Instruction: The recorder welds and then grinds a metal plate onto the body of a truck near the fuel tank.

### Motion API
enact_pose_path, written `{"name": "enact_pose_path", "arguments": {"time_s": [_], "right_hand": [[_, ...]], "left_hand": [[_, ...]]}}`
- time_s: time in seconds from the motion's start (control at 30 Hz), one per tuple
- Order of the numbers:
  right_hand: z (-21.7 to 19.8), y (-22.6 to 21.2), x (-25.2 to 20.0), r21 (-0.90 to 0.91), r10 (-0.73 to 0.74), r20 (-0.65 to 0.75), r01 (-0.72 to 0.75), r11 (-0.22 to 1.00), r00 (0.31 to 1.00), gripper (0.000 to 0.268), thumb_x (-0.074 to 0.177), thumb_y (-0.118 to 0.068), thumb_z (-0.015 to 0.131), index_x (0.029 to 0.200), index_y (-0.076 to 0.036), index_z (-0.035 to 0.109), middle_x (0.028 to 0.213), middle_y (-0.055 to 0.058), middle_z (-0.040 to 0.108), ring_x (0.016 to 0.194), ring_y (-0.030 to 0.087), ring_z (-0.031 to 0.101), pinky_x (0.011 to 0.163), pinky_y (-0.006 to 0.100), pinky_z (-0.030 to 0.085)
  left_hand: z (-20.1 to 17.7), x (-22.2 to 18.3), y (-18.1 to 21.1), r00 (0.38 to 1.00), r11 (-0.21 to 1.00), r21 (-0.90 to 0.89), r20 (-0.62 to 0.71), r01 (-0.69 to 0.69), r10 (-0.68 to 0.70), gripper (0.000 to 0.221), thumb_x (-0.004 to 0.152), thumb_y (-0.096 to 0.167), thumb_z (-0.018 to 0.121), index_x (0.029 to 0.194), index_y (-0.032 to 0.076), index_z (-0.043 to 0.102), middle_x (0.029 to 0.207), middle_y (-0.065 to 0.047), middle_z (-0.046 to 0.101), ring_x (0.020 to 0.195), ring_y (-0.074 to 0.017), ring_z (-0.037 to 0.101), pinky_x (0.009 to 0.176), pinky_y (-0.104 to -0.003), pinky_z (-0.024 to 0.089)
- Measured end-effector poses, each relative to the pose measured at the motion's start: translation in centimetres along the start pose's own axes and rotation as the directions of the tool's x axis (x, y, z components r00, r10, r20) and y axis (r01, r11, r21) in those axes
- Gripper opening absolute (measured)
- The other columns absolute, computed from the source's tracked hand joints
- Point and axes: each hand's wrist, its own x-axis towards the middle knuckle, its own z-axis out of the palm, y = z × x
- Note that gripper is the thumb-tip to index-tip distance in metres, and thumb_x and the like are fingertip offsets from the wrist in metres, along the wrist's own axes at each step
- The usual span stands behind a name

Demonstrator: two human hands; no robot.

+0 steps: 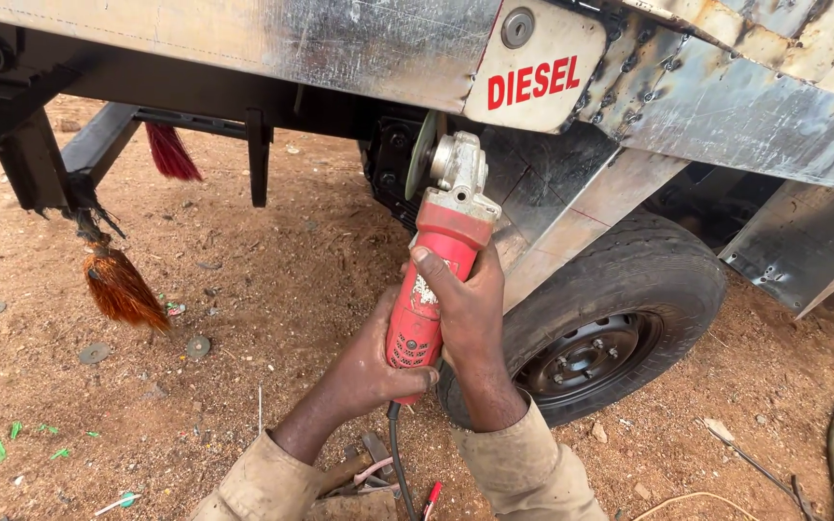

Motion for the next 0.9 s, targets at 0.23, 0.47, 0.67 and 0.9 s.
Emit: {"name": "enact_pose_path", "arguments": {"time_s": [0.23,0.47,0.67,0.9], "right_hand": [[-0.8,-0.4,-0.4,-0.037,-0.005,0.008,0.006,0.999,1.0,0.043,0.088,-0.019,0.078,0.12,0.001,0.057,0.099,0.01,0.068,0.082,0.016,0.071,0.072,0.031,0.062],[-2.9,-1.7,0.0,-0.118,0.044,0.073,-0.035,0.992,0.996,0.047,0.086,-0.022,0.078,0.122,0.0,0.056,0.099,0.01,0.068,0.082,0.015,0.071,0.072,0.031,0.062],[-4.3,-2.9,1.6,-0.185,0.059,0.135,-0.034,0.982,0.989,0.05,0.085,-0.023,0.079,0.123,0.002,0.057,0.098,0.009,0.069,0.081,0.014,0.07,0.071,0.03,0.061],[-5.3,-2.8,1.6,-0.187,0.084,0.155,-0.055,0.981,0.984,0.05,0.084,-0.024,0.08,0.12,0.003,0.059,0.093,0.01,0.071,0.079,0.015,0.071,0.07,0.031,0.061]], "left_hand": [[1.1,0.2,-0.7,1.0,1.0,0.006,-0.005,0.021,-0.021,0.101,0.068,0.008,0.08,0.155,0.009,0.03,0.124,-0.009,0.06,0.107,-0.0147,0.064,0.092,-0.035,0.057],[4.6,0.2,-0.6,0.998,0.991,-0.135,-0.047,0.022,-0.029,0.103,0.068,0.006,0.077,0.156,0.011,0.023,0.123,-0.006,0.057,0.108,-0.0138,0.063,0.092,-0.035,0.058],[6.5,1.6,-0.6,0.992,0.993,-0.098,-0.107,-0.07,0.059,0.086,0.073,0.005,0.077,0.147,0.004,0.035,0.12,-0.011,0.058,0.106,-0.0172,0.065,0.091,-0.036,0.059],[7.5,1.6,-0.3,0.99,0.994,-0.091,-0.136,-0.053,0.04,0.092,0.071,0.006,0.078,0.149,0.007,0.029,0.118,-0.008,0.056,0.104,-0.0146,0.064,0.09,-0.034,0.058]]}}
